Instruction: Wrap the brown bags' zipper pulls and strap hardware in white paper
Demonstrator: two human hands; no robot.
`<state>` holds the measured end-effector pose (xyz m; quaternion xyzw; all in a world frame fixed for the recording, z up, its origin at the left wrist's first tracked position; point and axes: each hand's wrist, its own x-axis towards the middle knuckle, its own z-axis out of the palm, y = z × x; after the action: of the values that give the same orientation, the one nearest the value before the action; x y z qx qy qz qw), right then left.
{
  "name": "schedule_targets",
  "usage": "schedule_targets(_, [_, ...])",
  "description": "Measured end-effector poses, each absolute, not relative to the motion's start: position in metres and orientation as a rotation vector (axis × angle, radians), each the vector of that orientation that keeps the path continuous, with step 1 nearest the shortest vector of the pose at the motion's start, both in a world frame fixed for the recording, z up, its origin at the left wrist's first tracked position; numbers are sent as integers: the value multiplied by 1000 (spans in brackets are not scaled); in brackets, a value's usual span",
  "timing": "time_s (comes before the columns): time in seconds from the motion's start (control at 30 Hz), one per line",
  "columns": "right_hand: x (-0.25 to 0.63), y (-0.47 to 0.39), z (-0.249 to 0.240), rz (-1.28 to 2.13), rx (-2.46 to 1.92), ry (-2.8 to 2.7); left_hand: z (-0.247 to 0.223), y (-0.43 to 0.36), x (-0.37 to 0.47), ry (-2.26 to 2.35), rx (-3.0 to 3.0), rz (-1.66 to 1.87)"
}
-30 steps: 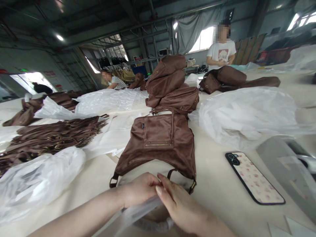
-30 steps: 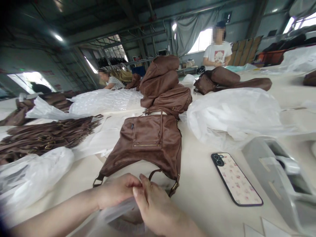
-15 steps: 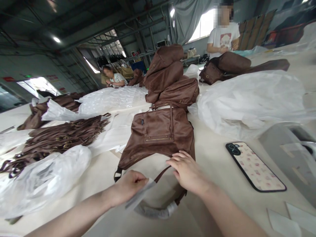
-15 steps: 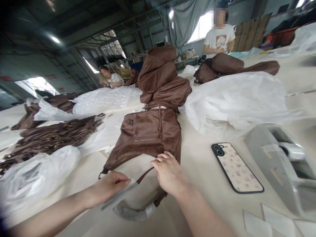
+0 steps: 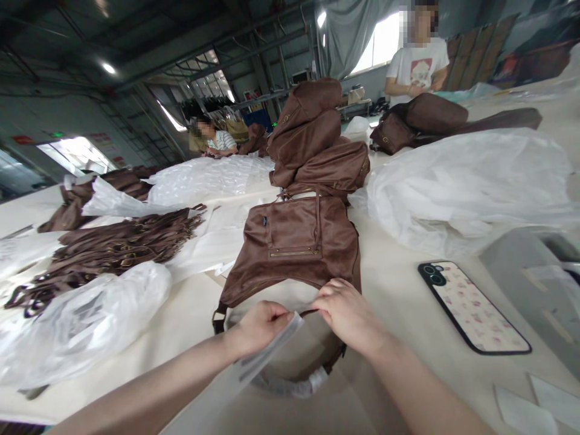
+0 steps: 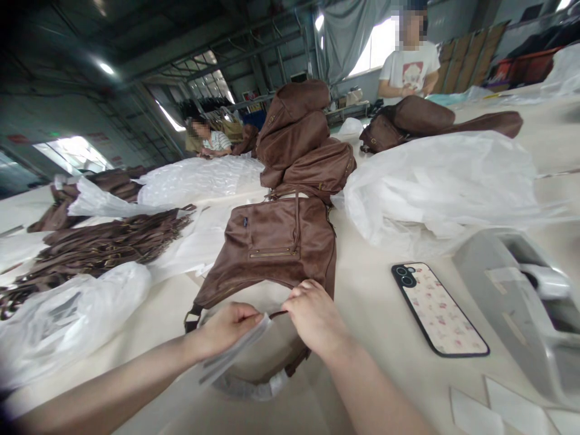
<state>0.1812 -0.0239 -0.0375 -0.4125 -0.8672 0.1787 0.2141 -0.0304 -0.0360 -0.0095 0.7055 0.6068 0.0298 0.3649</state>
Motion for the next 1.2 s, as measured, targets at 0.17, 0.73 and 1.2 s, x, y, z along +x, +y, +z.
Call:
schedule_targets(0.17, [183,-25,-38,512,-1127,-2375,-14,-23,-13,1564,1878,58])
schedule_targets(0.73, [203,-13,-44,394,-1476,-2044,-16,-25,16,1509,1447,174])
schedule_targets(1.2, [203,-13,-48,440,-1455,-2075,-17,-9,28,1703,1875,102])
